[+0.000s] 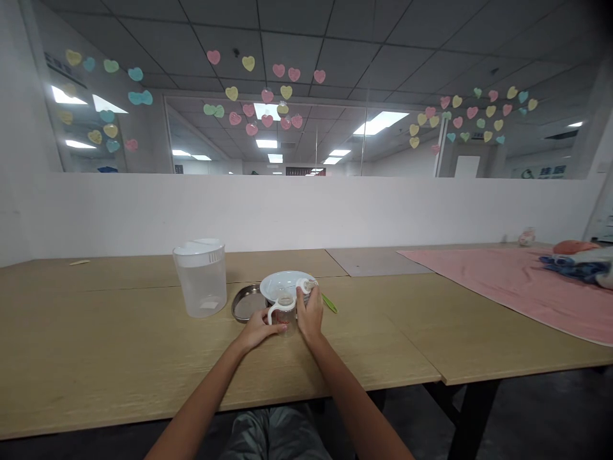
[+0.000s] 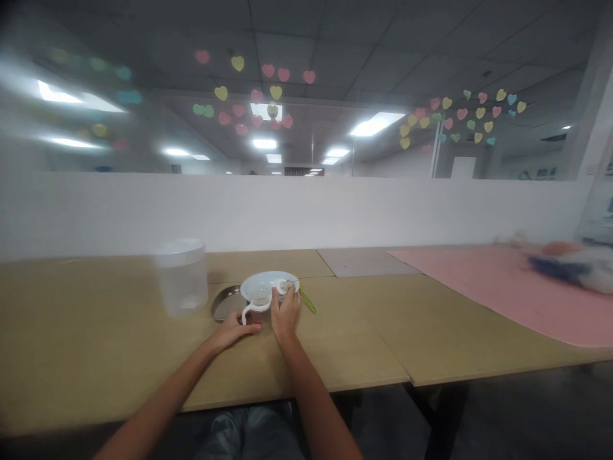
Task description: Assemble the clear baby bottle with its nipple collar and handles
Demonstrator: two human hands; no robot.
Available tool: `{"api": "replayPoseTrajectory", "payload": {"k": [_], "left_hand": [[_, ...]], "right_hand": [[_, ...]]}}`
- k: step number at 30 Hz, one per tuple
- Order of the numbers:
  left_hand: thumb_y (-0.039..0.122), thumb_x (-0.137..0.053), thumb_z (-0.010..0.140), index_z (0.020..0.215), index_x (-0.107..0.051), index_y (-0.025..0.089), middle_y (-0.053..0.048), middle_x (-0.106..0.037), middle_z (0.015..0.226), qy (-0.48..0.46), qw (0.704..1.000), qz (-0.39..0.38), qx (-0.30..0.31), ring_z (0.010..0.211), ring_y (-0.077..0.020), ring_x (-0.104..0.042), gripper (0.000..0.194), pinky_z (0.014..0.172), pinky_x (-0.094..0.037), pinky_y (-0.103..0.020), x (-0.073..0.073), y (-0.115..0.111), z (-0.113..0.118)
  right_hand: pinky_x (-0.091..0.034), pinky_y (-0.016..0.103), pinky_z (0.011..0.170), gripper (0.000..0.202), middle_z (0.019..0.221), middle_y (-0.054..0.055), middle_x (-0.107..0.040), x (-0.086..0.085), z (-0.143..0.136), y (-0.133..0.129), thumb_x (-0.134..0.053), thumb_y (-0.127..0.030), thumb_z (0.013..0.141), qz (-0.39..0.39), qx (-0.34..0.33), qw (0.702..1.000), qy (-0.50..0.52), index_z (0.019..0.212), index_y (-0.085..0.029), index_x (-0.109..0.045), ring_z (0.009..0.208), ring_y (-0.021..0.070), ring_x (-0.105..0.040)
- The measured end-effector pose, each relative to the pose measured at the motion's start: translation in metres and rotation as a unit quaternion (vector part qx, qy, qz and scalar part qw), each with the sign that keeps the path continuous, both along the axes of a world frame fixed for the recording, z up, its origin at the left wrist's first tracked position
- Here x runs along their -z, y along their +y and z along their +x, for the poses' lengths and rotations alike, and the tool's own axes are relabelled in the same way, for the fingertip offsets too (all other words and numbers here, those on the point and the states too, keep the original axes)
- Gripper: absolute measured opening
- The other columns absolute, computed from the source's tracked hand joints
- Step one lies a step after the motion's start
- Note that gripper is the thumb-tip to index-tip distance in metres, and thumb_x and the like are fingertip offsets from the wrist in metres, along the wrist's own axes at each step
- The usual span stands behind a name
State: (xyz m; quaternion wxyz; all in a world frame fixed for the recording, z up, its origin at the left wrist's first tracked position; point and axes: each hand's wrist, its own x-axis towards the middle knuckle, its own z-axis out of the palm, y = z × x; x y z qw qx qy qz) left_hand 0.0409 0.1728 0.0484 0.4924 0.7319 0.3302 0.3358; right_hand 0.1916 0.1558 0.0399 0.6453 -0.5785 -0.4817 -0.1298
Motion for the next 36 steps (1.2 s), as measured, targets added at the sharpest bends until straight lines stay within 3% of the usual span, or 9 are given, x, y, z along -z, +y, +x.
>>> {"api": "replayPoseTrajectory", "payload": {"k": [4, 9, 12, 19, 26, 31, 36], "left_hand": [[0.036, -0.073, 0.056, 0.092, -0.064, 0.011, -0.003, -0.065, 0.073, 0.006, 1.0, 0.012, 0.001, 0.068, -0.0163, -0.056, 0.045, 0.064, -0.043, -0.026, 0.002, 0.002, 0.0], [0.037, -0.073, 0.056, 0.094, -0.063, 0.011, -0.002, -0.063, 0.071, 0.008, 1.0, 0.013, 0.002, 0.068, -0.0166, -0.056, 0.047, 0.064, -0.043, -0.026, -0.001, -0.001, 0.0], [0.037, -0.073, 0.056, 0.097, -0.06, 0.013, -0.002, -0.063, 0.075, -0.011, 1.0, 0.015, 0.018, 0.072, -0.0172, -0.057, 0.05, 0.066, -0.044, -0.027, 0.001, 0.001, 0.001], [0.035, -0.075, 0.055, 0.113, -0.033, 0.021, 0.003, -0.058, 0.081, -0.078, 0.997, 0.022, 0.009, 0.068, -0.0127, -0.056, 0.073, 0.064, -0.045, -0.025, 0.017, 0.012, 0.001], [0.036, -0.076, 0.056, 0.131, -0.026, 0.021, -0.004, -0.058, 0.094, -0.079, 0.997, 0.014, 0.019, 0.081, -0.0162, -0.056, 0.092, 0.073, -0.046, -0.028, 0.015, 0.009, 0.001], [0.038, -0.076, 0.056, 0.14, -0.002, 0.022, -0.004, -0.059, 0.095, -0.083, 0.996, 0.023, 0.021, 0.08, -0.0149, -0.056, 0.113, 0.073, -0.045, -0.026, 0.019, 0.012, 0.002], [0.037, -0.076, 0.055, 0.14, -0.005, 0.021, -0.004, -0.057, 0.094, -0.091, 0.996, 0.013, 0.012, 0.08, -0.0143, -0.056, 0.112, 0.076, -0.045, -0.027, 0.023, 0.015, 0.002]], "right_hand": [[-0.04, 0.036, 0.077, 0.032, 0.087, 0.01, -0.056, -0.002, -0.002, -0.003, -0.039, -0.045, 0.086, 0.0, -0.013, 1.0, -0.029, 0.09, -0.015, -0.05, 0.085, 0.0225, -0.05], [-0.038, 0.036, 0.085, 0.037, 0.108, 0.014, -0.053, -0.004, -0.003, -0.003, -0.04, -0.04, 0.086, 0.037, -0.054, 0.998, -0.015, 0.111, -0.013, -0.046, 0.102, 0.0231, -0.049], [-0.04, 0.034, 0.081, 0.037, 0.102, 0.011, -0.057, -0.004, -0.004, -0.003, -0.041, -0.042, 0.086, 0.019, -0.07, 0.997, 0.003, 0.108, -0.014, -0.049, 0.095, 0.0223, -0.052], [-0.039, 0.031, 0.073, 0.037, 0.088, 0.008, -0.059, -0.002, -0.004, -0.004, -0.043, -0.047, 0.084, -0.008, -0.039, 0.999, -0.019, 0.099, -0.014, -0.052, 0.083, 0.0216, -0.051], [-0.038, 0.03, 0.07, 0.038, 0.083, 0.007, -0.059, -0.002, -0.003, -0.003, -0.042, -0.048, 0.084, -0.014, -0.017, 0.999, -0.026, 0.098, -0.014, -0.054, 0.077, 0.0205, -0.051], [-0.038, 0.029, 0.069, 0.038, 0.08, 0.007, -0.058, -0.002, -0.003, -0.004, -0.043, -0.048, 0.083, -0.016, -0.007, 0.999, -0.028, 0.097, -0.015, -0.054, 0.076, 0.0207, -0.051], [-0.038, 0.03, 0.07, 0.04, 0.084, 0.008, -0.059, -0.002, -0.003, -0.003, -0.044, -0.047, 0.083, -0.003, -0.012, 1.0, -0.027, 0.102, -0.014, -0.052, 0.078, 0.021, -0.052]]}}
